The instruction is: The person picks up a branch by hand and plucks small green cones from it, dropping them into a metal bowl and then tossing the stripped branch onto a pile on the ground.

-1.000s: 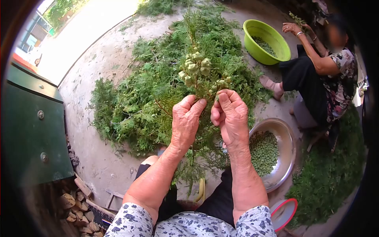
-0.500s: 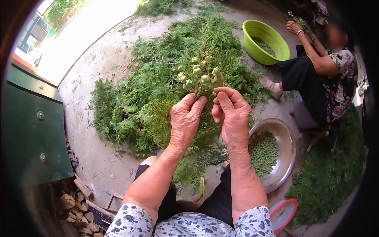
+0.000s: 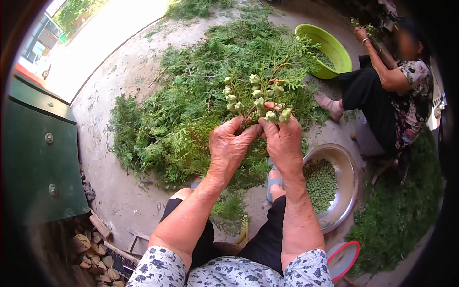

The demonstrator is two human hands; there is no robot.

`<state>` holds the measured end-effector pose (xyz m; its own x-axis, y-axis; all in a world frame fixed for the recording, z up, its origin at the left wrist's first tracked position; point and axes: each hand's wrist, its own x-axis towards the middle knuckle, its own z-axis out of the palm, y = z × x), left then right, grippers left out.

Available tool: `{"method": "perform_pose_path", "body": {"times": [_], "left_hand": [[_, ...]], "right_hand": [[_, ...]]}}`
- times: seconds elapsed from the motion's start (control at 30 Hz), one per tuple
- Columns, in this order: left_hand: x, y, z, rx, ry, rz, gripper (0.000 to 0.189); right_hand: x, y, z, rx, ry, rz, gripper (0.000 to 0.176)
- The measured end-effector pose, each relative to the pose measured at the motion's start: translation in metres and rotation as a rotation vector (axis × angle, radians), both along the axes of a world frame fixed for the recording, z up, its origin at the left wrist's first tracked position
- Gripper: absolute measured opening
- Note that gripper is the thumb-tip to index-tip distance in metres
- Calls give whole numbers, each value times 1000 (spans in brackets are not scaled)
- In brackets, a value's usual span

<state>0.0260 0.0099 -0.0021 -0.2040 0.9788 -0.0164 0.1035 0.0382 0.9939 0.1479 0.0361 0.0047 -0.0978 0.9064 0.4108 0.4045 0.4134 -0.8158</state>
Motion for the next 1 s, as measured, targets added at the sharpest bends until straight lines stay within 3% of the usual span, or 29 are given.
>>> {"method": "perform_pose_path", "body": {"times": [0.17, 0.3, 0.37, 0.57, 0.7, 0.8, 0.87, 0.9, 0.93, 1.0], "left_hand": [[-3, 1, 1, -55, 42, -22, 16], [-3, 1, 4, -14, 64, -48, 16], [-4, 1, 1, 0, 85, -60, 15], [-9, 3, -1, 5, 179, -95, 15], [-10, 2, 1, 32, 144, -131, 13], [-9, 2, 2, 64, 63, -133, 10], [-8, 1, 6, 68, -4, -118, 10], [-9, 0, 8, 50, -20, -119, 9], [-9, 0, 9, 32, -35, -119, 9], [-10, -1, 9, -1, -49, -115, 9]], "right_hand": [[7, 2, -4, -184, -55, 3, 23], [11, 0, 1, -108, -145, 84, 20], [12, -1, 6, -282, -166, 147, 23], [12, -4, 3, -90, -113, 143, 25], [16, 0, -20, -231, -179, 85, 26], [6, -6, -19, -37, 3, -11, 27], [-1, -8, 5, -625, 463, -80, 25], [-4, -9, 7, -609, 526, -50, 14], [-3, -8, 7, -609, 526, -50, 14], [0, -7, 7, -683, 876, 20, 13]]}}
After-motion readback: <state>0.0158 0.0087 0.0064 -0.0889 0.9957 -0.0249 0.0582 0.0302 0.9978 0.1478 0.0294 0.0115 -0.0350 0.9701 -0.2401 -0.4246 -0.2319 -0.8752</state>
